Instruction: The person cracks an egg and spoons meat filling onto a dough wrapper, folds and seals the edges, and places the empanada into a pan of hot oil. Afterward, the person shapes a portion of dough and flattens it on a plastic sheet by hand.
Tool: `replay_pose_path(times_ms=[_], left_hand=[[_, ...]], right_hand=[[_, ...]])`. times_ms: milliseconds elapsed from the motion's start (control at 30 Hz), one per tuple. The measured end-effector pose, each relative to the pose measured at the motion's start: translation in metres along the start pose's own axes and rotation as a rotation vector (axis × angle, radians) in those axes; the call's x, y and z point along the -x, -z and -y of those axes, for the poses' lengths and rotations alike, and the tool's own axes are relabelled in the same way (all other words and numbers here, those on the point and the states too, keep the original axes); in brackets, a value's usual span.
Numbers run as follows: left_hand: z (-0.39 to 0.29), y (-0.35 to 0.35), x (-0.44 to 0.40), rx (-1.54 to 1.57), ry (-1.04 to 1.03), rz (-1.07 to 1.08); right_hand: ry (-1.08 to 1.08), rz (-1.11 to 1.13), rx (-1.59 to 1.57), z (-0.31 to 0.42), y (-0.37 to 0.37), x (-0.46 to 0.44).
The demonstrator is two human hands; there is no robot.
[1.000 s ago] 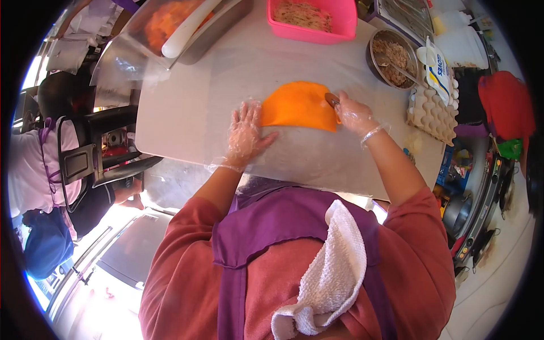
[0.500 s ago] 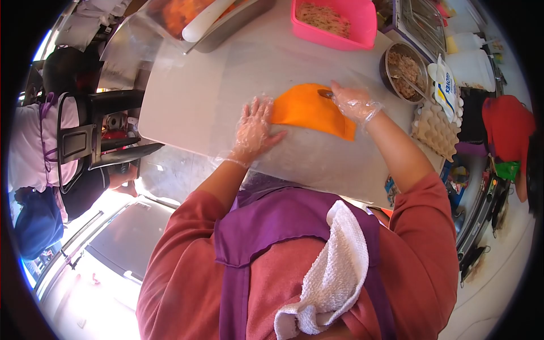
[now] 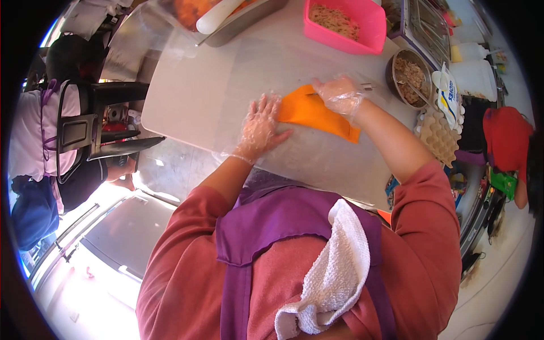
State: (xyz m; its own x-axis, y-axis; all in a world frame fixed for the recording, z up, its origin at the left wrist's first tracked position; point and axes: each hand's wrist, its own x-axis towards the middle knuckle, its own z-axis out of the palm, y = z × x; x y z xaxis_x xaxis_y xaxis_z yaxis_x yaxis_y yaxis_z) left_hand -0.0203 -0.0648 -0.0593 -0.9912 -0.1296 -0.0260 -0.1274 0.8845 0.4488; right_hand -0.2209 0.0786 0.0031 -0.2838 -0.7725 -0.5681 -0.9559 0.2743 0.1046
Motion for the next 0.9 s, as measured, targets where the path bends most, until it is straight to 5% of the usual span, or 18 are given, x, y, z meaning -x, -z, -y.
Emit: replay_pose_path(times_ms=[333, 400, 533, 600, 800, 833, 900], left_hand=[[0.001, -0.003, 0.000, 0.019, 0.011, 0.015], [0.002, -0.003, 0.000, 0.019, 0.013, 0.012], [0.005, -0.003, 0.001, 0.077, 0.028, 0.036], [0.010, -0.009, 0.002, 0.202, -0.014, -0.075], [0.017, 0.000, 0.006, 0.332, -0.091, -0.013], [0.019, 0.000, 0.006, 0.327, -0.103, -0.009], [0.021, 0.000, 0.004, 0.266, -0.134, 0.026]], right_hand=[[0.031, 0.133, 0.081, 0.027, 0.016, -0.020], [-0.093, -0.156, -0.186, 0.038, 0.011, -0.017], [-0.172, -0.041, -0.399, 0.050, 0.035, -0.011], [0.323, -0.093, 0.165, 0.053, 0.014, -0.023], [0.330, -0.083, 0.054, 0.072, -0.004, -0.017], [0.318, -0.088, 0.050, 0.070, -0.002, -0.005], [-0.021, -0.434, -0.351, 0.053, 0.000, 0.036]])
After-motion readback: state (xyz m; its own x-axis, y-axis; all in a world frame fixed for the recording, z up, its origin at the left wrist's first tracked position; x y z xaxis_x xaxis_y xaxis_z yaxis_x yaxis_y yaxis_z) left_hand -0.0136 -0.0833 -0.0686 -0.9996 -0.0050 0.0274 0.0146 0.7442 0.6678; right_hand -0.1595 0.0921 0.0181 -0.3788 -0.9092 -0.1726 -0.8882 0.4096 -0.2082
